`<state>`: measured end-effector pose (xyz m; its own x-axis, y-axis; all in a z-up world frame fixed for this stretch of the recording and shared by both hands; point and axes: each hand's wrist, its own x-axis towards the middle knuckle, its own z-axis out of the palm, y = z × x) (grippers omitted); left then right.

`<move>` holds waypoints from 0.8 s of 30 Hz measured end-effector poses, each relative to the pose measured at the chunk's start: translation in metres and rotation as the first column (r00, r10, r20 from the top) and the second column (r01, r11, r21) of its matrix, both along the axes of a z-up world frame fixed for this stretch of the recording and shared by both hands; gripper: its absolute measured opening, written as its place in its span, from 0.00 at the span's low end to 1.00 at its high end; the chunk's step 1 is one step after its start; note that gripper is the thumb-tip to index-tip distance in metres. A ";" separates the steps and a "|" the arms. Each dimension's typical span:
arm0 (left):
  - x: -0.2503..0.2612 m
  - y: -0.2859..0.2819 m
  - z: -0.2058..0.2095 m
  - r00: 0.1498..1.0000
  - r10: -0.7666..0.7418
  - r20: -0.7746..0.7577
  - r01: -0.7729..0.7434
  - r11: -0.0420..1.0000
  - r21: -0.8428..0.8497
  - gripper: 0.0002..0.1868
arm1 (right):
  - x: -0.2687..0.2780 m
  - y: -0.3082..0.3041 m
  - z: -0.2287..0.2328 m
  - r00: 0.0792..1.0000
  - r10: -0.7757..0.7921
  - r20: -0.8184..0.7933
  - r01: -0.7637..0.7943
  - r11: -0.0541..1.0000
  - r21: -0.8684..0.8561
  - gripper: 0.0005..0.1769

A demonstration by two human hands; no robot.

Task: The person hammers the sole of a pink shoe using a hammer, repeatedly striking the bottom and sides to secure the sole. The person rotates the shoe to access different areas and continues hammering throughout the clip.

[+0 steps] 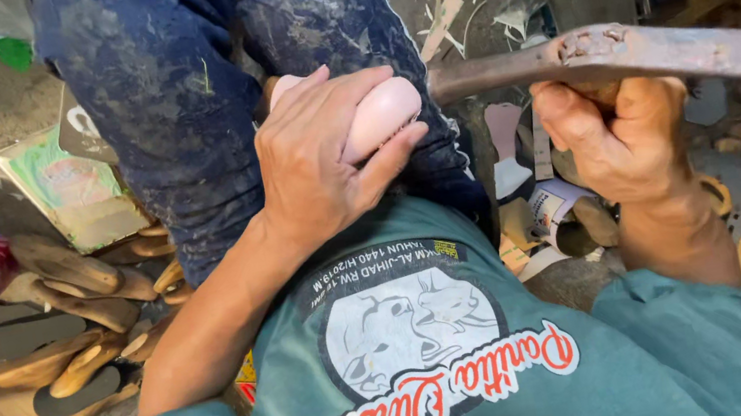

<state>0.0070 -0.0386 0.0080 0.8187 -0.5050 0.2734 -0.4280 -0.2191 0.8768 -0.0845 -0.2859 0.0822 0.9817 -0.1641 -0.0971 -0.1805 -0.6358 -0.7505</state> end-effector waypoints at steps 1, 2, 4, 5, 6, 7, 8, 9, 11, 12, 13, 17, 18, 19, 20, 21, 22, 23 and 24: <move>0.001 -0.002 -0.001 1.000 0.006 0.027 -0.007 1.000 0.012 0.21 | 0.001 -0.007 0.004 0.990 0.131 0.054 -0.125 0.987 -0.102 0.09; 0.002 -0.004 -0.002 0.998 0.012 0.055 -0.014 1.000 0.025 0.21 | 0.003 -0.014 0.009 0.960 0.264 0.093 -0.241 0.948 -0.208 0.10; 0.003 -0.007 -0.002 0.998 0.014 0.058 -0.016 0.999 0.040 0.21 | 0.006 -0.006 0.026 0.977 0.201 0.072 -0.184 0.964 -0.192 0.11; 0.002 -0.007 -0.002 0.998 0.015 0.062 -0.018 0.998 0.054 0.22 | 0.006 -0.001 0.035 0.989 0.137 0.052 -0.126 0.976 -0.179 0.11; -0.002 -0.007 -0.004 0.998 0.013 0.054 -0.016 0.998 0.057 0.22 | 0.016 -0.001 0.032 0.990 0.135 0.044 -0.125 0.977 -0.175 0.11; -0.001 -0.007 -0.006 0.999 -0.003 0.050 0.000 0.998 0.060 0.21 | 0.029 -0.002 0.028 0.946 0.323 -0.014 -0.322 0.936 -0.141 0.14; -0.001 -0.006 -0.008 0.999 -0.019 0.047 0.016 0.998 0.063 0.21 | 0.043 -0.002 0.024 0.864 0.499 -0.066 -0.504 0.859 -0.096 0.17; 0.000 -0.006 -0.006 0.998 -0.021 0.052 0.018 0.998 0.063 0.21 | 0.044 -0.003 0.025 0.865 0.498 -0.061 -0.501 0.859 -0.099 0.17; 0.000 -0.006 -0.003 0.999 -0.002 0.045 -0.002 0.997 0.077 0.20 | 0.047 -0.006 0.026 0.860 0.510 -0.026 -0.486 0.801 -0.350 0.18; 0.004 -0.008 -0.005 0.999 0.000 0.045 -0.003 0.997 0.079 0.20 | 0.044 -0.009 0.023 0.859 0.512 -0.025 -0.487 0.801 -0.349 0.18; 0.003 -0.008 -0.005 0.999 0.001 0.041 -0.004 0.997 0.075 0.21 | 0.038 -0.010 0.022 0.886 0.460 0.054 -0.426 0.856 -0.293 0.16; 0.000 -0.008 -0.009 0.999 -0.044 0.023 0.042 0.994 0.101 0.21 | 0.052 0.000 0.023 0.794 0.607 -0.040 -0.576 0.729 -0.370 0.14; 0.003 -0.008 -0.007 0.998 -0.050 0.030 0.047 0.994 0.101 0.21 | 0.054 -0.002 0.026 0.798 0.602 -0.034 -0.569 0.733 -0.374 0.14; 0.003 -0.008 -0.005 0.999 -0.038 0.036 0.034 0.995 0.091 0.20 | 0.055 -0.003 0.029 0.831 0.556 0.029 -0.520 0.794 -0.313 0.15; 0.003 -0.007 -0.003 0.999 -0.025 0.043 0.021 0.997 0.081 0.20 | 0.055 -0.003 0.033 0.860 0.502 0.089 -0.469 0.848 -0.248 0.15; 0.002 -0.006 -0.004 0.999 -0.021 0.038 0.018 0.996 0.082 0.20 | 0.054 -0.002 0.027 0.859 0.505 0.086 -0.473 0.847 -0.245 0.15; 0.001 -0.006 -0.004 0.999 -0.027 0.020 0.025 0.997 0.078 0.19 | 0.053 -0.001 0.023 0.845 0.534 0.010 -0.522 0.829 -0.201 0.15; 0.005 -0.005 -0.004 0.999 -0.034 0.018 0.032 0.997 0.076 0.19 | 0.054 0.000 0.016 0.825 0.562 -0.051 -0.562 0.811 -0.162 0.16; 0.006 -0.004 -0.005 0.999 -0.032 0.029 0.029 0.997 0.077 0.19 | 0.054 -0.002 0.014 0.825 0.564 -0.041 -0.562 0.810 -0.168 0.16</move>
